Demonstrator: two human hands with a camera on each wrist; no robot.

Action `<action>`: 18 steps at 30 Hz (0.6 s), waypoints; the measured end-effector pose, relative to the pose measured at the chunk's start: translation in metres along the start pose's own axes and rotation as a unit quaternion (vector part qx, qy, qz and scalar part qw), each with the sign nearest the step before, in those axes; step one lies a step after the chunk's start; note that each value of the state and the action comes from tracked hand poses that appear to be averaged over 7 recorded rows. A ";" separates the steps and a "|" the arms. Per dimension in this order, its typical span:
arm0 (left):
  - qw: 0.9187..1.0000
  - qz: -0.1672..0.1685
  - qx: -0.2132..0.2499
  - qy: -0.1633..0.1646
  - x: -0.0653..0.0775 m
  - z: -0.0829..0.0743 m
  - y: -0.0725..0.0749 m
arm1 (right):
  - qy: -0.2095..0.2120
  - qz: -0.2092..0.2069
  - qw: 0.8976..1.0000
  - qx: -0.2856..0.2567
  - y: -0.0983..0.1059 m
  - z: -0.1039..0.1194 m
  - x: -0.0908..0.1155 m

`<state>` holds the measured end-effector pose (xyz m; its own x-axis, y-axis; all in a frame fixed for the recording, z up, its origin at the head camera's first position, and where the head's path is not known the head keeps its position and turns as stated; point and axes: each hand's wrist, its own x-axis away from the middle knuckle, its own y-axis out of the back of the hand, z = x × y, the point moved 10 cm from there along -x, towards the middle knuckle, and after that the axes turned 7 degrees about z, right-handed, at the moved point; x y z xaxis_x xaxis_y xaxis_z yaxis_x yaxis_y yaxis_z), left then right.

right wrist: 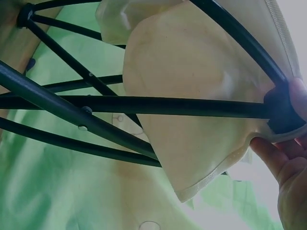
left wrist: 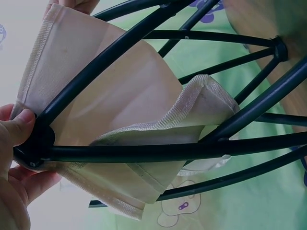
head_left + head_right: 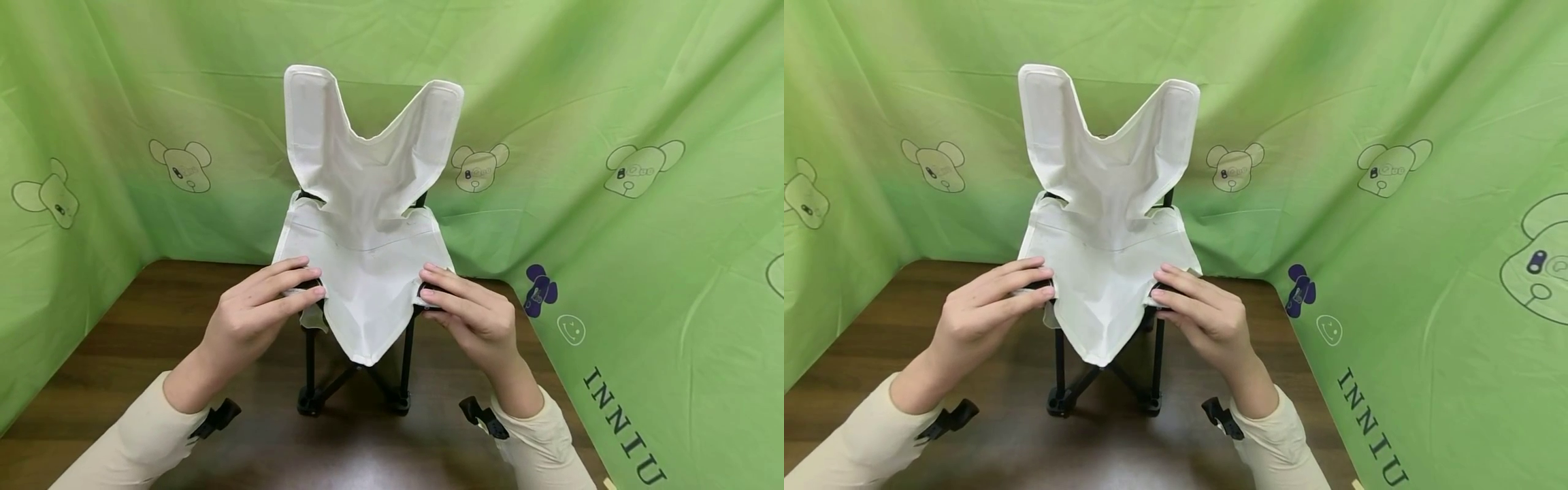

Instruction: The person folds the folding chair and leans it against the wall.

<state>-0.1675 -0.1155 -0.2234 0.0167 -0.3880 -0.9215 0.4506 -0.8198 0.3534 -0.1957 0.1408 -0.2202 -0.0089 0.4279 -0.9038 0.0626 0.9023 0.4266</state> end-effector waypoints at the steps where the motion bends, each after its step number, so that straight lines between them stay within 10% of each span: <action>1: 1.000 0.000 0.001 0.000 -0.001 0.000 0.000 | -0.001 0.000 1.000 -0.001 0.000 0.000 -0.001; 18: 1.000 0.014 0.008 0.001 -0.019 -0.007 0.003 | -0.004 -0.015 1.000 -0.012 0.003 0.006 -0.014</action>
<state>-0.1600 -0.1075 -0.2063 0.0315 -0.4107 -0.9112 0.4365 -0.8145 0.3822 -0.1894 0.1375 -0.2060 -0.0026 0.4005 -0.9163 0.0394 0.9156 0.4001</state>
